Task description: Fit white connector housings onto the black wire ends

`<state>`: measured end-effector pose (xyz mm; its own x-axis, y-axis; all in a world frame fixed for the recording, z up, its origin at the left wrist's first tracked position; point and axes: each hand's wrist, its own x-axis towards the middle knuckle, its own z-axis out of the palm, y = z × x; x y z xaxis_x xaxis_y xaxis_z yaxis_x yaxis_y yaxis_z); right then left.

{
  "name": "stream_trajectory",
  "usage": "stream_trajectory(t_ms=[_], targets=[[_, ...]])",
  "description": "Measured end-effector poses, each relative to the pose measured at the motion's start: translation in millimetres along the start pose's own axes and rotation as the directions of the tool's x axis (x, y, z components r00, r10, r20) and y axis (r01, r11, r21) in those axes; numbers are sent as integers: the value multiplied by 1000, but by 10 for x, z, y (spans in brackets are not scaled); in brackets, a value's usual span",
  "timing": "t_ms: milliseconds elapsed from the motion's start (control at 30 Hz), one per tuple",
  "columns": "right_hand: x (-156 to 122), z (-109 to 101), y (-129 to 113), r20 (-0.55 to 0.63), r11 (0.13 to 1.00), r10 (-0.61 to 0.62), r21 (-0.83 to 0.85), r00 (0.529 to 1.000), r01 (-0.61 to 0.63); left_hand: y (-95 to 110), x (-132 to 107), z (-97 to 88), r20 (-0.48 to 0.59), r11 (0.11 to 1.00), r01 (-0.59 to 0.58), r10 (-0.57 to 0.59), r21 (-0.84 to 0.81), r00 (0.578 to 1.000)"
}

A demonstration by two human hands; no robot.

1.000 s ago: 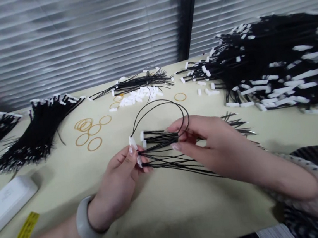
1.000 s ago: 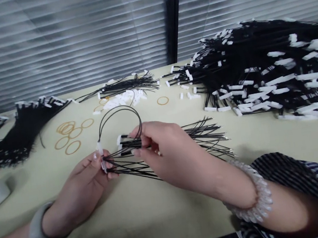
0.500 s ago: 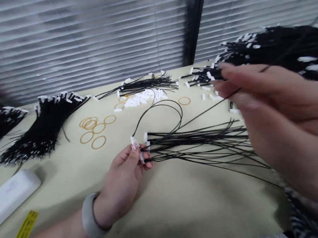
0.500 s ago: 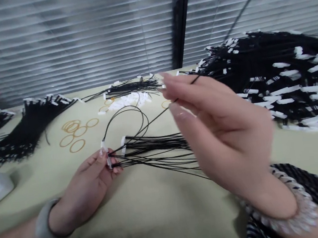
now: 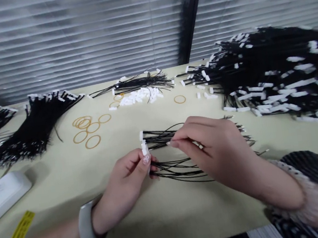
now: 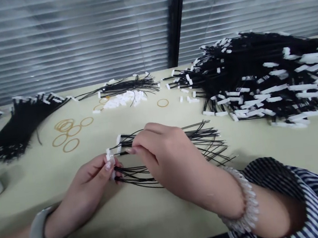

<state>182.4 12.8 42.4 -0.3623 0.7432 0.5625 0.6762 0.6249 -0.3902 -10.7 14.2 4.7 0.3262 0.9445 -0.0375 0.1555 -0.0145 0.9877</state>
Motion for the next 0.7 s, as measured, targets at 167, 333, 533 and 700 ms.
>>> stream_trajectory(t_ms=[167, 333, 533, 700], targets=[[1, 23, -2, 11, 1000, -5, -22, 1000, 5, 19, 6, 7, 40, 1000, -16, 17, -16, 999], [-1, 29, 10, 13, 1000, -10, -22, 1000, 11, 2, -3, 7, 54, 999, -11, 14, -44, 998], [-4, 43, 12, 16, 1000, -20, -17, 1000, 20, 34, 1, 20, 56, 998, 3, 1, -67, 998], [-1, 39, 18, 24, 999, -28, -34, 999, 29, 14, 4, 13, 61, 998, 2, 2, -62, 998]])
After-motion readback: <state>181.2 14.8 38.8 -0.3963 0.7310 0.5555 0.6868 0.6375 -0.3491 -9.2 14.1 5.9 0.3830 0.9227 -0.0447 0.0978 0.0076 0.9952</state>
